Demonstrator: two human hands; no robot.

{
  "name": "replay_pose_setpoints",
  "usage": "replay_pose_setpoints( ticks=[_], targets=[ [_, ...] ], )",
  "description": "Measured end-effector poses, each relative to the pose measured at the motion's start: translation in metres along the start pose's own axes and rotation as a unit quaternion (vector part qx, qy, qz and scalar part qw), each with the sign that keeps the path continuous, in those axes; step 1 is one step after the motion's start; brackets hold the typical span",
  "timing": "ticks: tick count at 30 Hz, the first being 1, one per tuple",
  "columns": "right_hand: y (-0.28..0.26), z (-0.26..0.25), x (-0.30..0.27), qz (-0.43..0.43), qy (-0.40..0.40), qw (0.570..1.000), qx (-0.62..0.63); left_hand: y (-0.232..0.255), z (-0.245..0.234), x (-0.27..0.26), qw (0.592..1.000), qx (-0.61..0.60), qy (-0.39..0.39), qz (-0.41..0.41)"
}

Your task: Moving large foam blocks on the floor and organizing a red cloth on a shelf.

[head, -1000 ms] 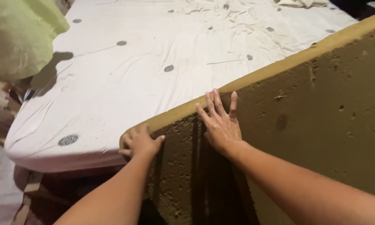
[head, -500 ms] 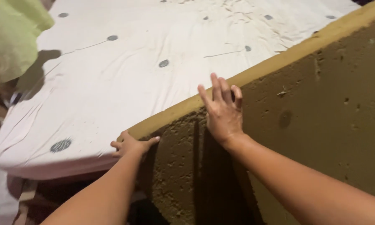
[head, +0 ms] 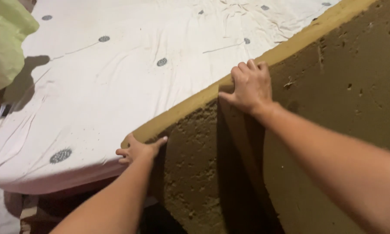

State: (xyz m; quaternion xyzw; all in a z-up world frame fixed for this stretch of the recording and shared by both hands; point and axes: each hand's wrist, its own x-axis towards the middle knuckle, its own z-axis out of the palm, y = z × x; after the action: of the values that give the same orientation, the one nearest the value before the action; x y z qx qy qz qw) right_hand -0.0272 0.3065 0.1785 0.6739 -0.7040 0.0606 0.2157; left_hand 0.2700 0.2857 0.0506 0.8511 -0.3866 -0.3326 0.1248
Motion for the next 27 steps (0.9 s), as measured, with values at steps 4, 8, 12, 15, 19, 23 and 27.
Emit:
replay_pose_setpoints(
  ticks=[4, 8, 12, 15, 19, 23, 27],
  targets=[
    [0.006, 0.004, -0.016, -0.027, -0.064, 0.998, 0.002, -0.022, 0.012, 0.019, 0.994, -0.003, 0.041, 0.104],
    [-0.018, -0.026, -0.022, 0.041, -0.085, 0.991, 0.098, -0.012, -0.033, -0.025, 0.993, -0.11, -0.029, 0.037],
    [-0.044, -0.046, -0.039, 0.113, -0.113, 0.971, 0.179, -0.023, -0.03, -0.021, 0.976, -0.194, -0.06, 0.081],
    [-0.065, -0.061, -0.044, 0.133, -0.111, 0.962, 0.209, -0.021, -0.017, -0.006, 0.922, -0.356, -0.11, 0.104],
    [-0.078, -0.065, -0.033, 0.132, -0.122, 0.954, 0.241, -0.004, -0.023, -0.006, 0.906, -0.38, -0.155, 0.102],
    [-0.072, -0.024, -0.027, 0.06, -0.135, 0.964, 0.223, -0.019, -0.012, 0.012, 0.909, -0.382, -0.14, 0.096],
    [-0.083, 0.031, -0.023, -0.024, -0.134, 0.979, 0.154, -0.037, -0.025, 0.022, 0.901, -0.404, -0.158, 0.03]
  ],
)
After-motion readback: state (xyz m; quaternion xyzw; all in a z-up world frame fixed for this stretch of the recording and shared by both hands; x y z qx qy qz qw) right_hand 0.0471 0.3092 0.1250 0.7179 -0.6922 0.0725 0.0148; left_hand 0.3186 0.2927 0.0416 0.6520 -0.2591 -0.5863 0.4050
